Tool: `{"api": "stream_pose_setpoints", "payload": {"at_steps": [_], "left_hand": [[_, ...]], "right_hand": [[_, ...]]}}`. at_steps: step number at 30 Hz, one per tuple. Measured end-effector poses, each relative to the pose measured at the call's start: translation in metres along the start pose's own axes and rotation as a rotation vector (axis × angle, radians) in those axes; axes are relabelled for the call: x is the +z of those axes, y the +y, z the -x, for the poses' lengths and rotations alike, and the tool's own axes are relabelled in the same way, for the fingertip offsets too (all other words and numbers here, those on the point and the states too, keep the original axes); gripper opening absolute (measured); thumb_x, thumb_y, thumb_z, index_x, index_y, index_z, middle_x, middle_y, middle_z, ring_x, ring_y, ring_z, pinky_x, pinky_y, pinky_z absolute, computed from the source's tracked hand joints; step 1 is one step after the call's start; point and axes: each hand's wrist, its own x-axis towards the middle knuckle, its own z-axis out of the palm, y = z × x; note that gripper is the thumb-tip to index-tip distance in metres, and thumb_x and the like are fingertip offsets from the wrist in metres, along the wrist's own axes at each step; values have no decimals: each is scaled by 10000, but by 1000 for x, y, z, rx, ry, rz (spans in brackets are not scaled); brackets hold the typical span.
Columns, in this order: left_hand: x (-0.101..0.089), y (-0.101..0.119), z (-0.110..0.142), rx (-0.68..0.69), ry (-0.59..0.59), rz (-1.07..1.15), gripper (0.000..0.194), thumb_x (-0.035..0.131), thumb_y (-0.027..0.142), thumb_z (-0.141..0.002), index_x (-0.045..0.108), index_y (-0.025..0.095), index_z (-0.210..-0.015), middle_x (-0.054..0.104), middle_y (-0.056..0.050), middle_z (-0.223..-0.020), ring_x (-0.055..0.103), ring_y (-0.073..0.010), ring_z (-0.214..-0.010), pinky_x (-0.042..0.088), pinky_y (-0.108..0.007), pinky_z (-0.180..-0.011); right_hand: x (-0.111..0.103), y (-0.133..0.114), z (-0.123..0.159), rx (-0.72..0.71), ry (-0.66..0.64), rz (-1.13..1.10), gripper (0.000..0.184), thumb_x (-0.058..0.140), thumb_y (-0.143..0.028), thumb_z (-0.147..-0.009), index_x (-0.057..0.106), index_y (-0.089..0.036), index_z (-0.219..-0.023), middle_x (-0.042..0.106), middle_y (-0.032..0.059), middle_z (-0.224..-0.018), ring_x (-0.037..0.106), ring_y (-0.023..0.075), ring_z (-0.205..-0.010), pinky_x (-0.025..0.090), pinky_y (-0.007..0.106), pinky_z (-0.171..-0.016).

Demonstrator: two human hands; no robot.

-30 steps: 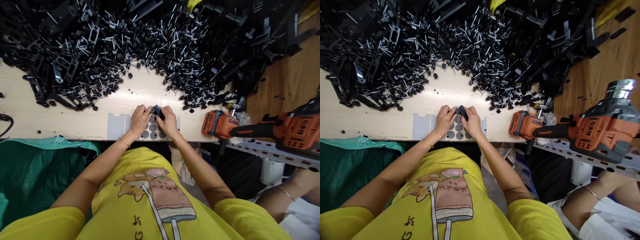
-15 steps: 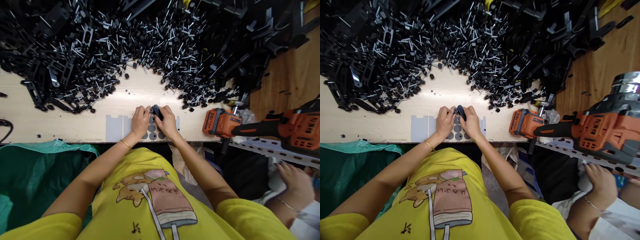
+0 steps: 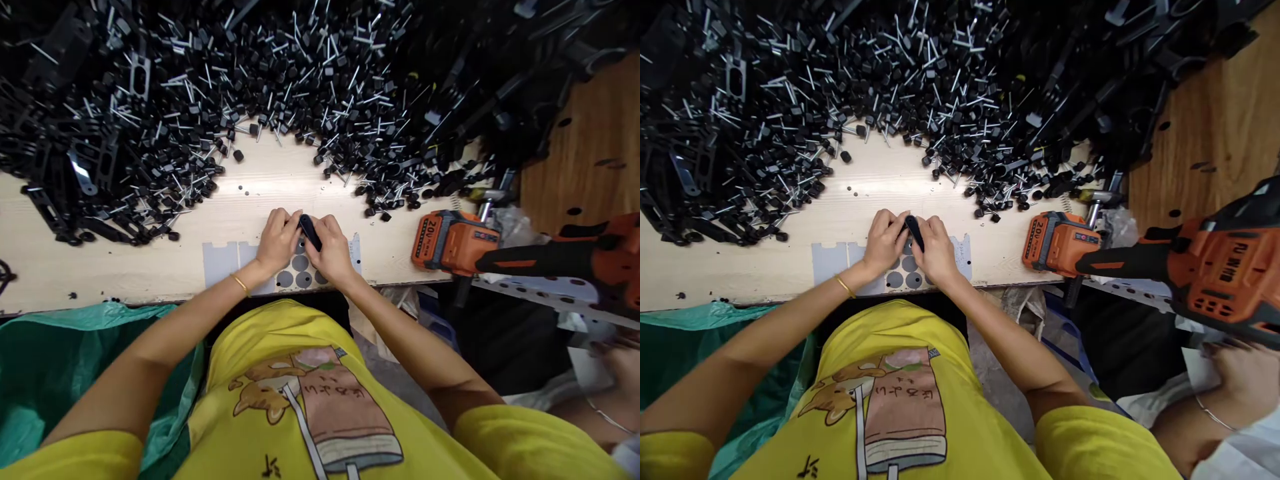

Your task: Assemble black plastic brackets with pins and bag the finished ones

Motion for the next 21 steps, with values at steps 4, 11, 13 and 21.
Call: {"api": "stream_pose_setpoints", "payload": {"at_steps": [4,11,13,21], "left_hand": [[-7,-3,-3,93,9,43,290,405,222,-937,561,155,-1172,463,-46,-805,457,-187,-801,432,-313,-697],[-5,15,2,-66,65,42,305,426,217,-924,570,138,-1182,456,-46,-787,452,-190,-772,417,-322,-686],[-7,12,1,-70,36,49,299,426,220,-923,576,157,-1174,455,-41,-783,456,-187,-769,419,-318,-681],[-12,-1,-4,5,59,119,270,479,177,-893,595,138,-1134,441,-31,-772,460,-180,-760,430,-297,-675]], "right_hand": [[-1,-1,0,7,7,-28,404,432,-177,-827,493,-171,-1227,486,89,-924,519,238,-913,489,361,-799],[-2,-2,1,50,-51,-67,451,442,-168,-826,448,-187,-1277,483,85,-925,518,240,-915,496,370,-786],[-2,-1,1,42,-48,-79,464,445,-163,-823,440,-185,-1286,486,88,-930,513,243,-919,497,375,-787],[2,-3,-4,16,-28,-76,450,428,-128,-810,473,-156,-1257,506,100,-957,498,240,-947,489,377,-844]]}}
